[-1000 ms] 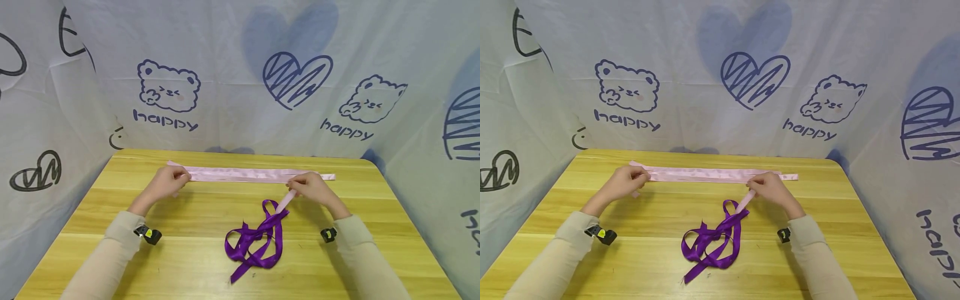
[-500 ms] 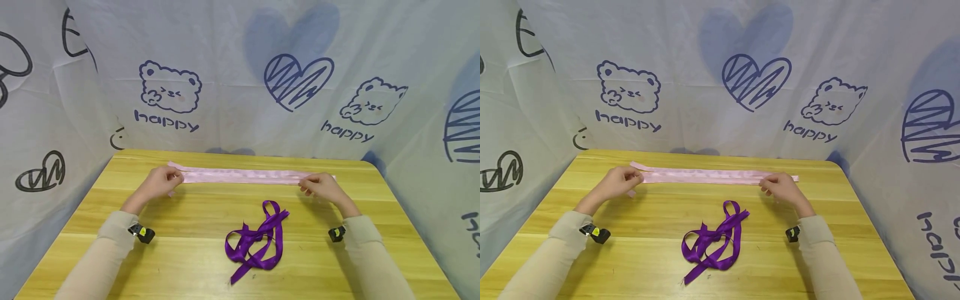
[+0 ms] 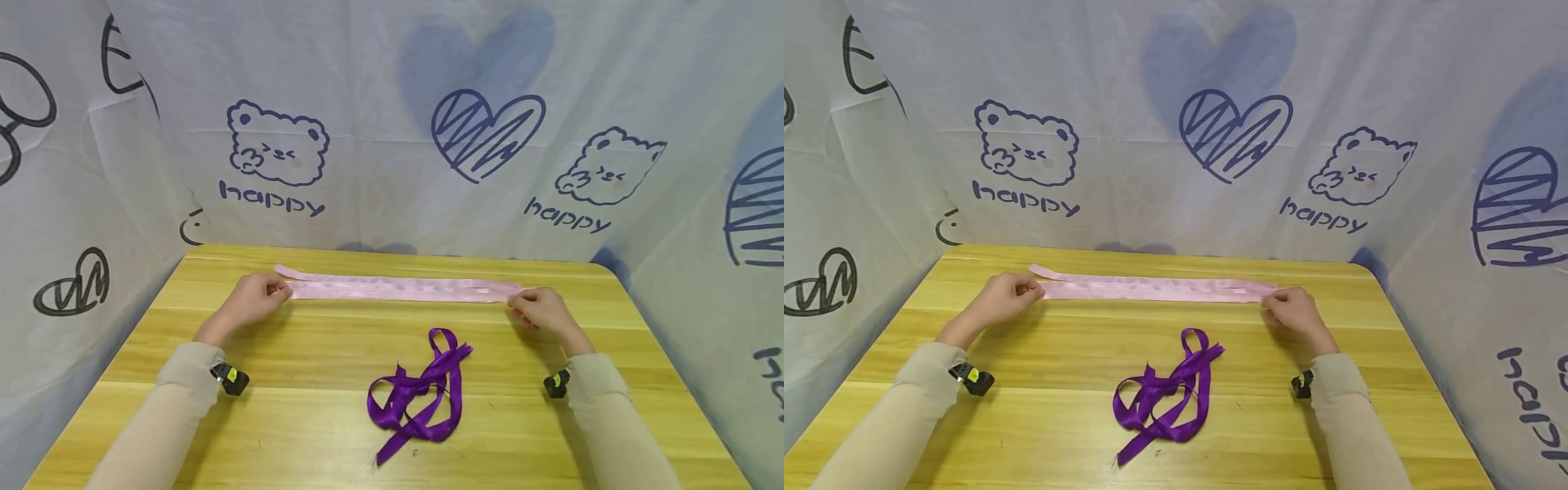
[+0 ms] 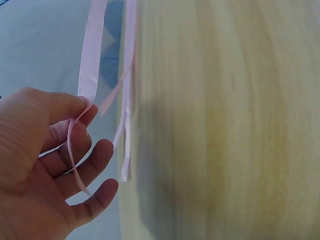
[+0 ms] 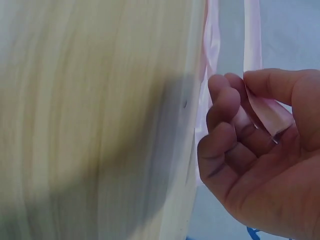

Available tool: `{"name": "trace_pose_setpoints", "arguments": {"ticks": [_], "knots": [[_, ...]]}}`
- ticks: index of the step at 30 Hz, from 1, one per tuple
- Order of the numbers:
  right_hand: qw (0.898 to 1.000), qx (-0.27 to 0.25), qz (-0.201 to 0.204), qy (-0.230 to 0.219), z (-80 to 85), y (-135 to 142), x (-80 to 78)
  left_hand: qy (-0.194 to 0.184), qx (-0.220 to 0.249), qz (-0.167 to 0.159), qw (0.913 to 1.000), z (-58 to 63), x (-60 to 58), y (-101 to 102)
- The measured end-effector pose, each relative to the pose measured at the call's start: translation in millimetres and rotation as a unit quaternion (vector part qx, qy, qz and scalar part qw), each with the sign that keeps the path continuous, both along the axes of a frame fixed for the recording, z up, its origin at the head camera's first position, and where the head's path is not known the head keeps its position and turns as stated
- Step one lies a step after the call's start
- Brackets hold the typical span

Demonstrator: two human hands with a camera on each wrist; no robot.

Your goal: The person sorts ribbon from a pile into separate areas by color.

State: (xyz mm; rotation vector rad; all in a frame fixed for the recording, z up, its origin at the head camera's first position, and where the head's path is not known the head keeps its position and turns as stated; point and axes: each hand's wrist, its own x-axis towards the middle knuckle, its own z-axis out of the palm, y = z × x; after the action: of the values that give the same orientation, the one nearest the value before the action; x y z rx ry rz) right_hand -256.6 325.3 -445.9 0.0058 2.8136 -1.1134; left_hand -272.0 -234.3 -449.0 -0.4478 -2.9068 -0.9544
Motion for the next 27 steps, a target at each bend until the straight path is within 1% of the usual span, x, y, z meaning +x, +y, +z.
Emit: {"name": "trace_pose_setpoints", "arguments": {"ticks": [4,9,11,13,18,22,27], "knots": [[1.000,0.000,-0.017,0.004,-2.7,6,-1.7,-0.001,-0.011,0.003,0.9999,-2.6,-2.1,-1],[0.998,0.040,-0.033,0.028,-7.3,12,-2.9,-0.002,-0.020,0.002,0.9998,-3.5,-3.3,0],[0.997,0.055,-0.037,0.036,-10.0,14,-3.4,0.003,-0.025,0.000,0.9997,-4.3,-3.6,0],[0.996,0.065,-0.038,0.041,-13.0,15,-4.3,0.009,-0.032,-0.004,0.9995,-6.1,-4.2,1],[0.996,0.064,-0.041,0.043,-18.9,16,-7.0,0.013,-0.050,-0.008,0.9986,-13.4,-6.2,2],[0.995,0.078,-0.036,0.051,-20.0,14,-8.0,0.011,-0.059,-0.002,0.9982,-18.2,-7.7,3],[0.994,0.090,-0.032,0.057,-19.0,11,-7.8,0.002,-0.067,0.011,0.9977,-20.7,-9.0,3]]}}
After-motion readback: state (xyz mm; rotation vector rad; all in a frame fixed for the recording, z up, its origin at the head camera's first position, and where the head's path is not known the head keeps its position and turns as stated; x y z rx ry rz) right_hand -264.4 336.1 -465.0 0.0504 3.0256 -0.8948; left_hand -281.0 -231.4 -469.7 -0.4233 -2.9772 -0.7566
